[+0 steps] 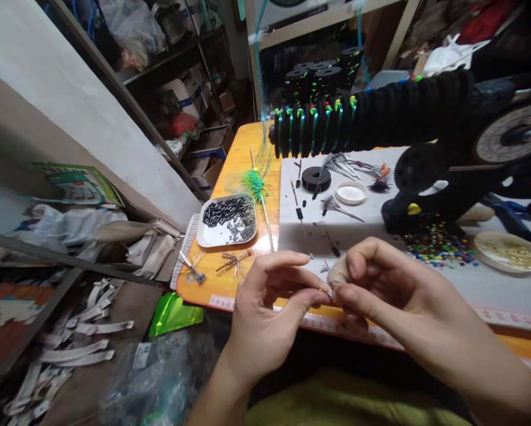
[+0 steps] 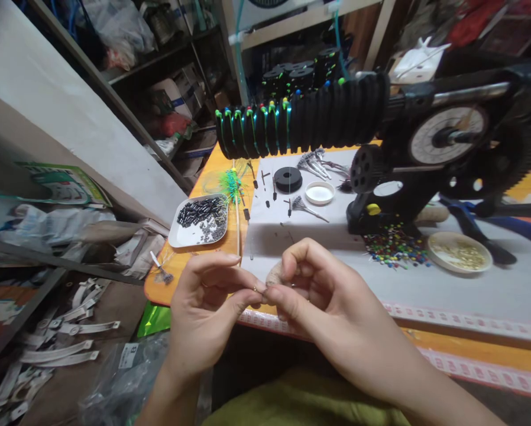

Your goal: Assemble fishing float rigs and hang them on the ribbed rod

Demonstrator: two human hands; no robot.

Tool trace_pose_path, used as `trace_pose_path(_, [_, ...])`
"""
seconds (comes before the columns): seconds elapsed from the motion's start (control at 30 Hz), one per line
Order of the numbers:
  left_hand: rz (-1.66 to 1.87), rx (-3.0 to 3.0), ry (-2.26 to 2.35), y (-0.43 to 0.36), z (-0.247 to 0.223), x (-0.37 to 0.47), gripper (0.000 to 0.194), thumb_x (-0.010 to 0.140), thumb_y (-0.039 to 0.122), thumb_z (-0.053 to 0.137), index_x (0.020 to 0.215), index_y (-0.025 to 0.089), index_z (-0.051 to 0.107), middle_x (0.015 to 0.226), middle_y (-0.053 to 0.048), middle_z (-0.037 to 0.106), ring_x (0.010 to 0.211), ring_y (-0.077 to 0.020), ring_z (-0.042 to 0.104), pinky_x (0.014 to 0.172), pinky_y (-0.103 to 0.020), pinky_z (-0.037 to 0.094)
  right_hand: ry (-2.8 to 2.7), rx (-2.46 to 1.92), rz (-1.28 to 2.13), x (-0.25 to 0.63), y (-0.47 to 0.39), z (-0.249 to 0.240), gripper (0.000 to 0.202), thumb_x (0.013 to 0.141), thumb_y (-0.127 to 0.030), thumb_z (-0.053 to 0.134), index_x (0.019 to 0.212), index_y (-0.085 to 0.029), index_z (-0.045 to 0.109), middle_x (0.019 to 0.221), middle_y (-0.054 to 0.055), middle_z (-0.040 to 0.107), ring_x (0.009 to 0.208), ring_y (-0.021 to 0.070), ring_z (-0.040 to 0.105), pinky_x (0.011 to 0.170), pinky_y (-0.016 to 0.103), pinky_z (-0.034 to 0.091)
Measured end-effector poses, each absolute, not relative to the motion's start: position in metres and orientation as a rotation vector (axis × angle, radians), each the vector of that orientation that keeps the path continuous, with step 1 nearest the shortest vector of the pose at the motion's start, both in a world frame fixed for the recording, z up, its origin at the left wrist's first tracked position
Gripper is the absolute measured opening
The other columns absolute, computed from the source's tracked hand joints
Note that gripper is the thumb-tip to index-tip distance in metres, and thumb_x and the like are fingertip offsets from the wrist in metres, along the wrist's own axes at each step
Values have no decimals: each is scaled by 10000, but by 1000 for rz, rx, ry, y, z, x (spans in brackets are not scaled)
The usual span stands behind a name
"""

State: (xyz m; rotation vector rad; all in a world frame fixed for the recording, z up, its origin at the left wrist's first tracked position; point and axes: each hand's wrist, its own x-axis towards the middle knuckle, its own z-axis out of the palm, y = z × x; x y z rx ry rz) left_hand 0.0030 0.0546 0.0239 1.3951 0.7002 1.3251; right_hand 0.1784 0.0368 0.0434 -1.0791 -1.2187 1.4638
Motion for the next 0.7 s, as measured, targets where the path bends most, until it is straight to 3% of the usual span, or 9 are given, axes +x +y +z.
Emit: trace_pose_path(0.7, [1268,1605,674,60,27,-6,474,857,44,697,1226,304,555,887,17,733,815,-112,730,766,-205,605,-1262,-1091,1514,178,42,43,271,930,-426,647,871,-248,452,742,-63,449,595,71,444,498,165,428])
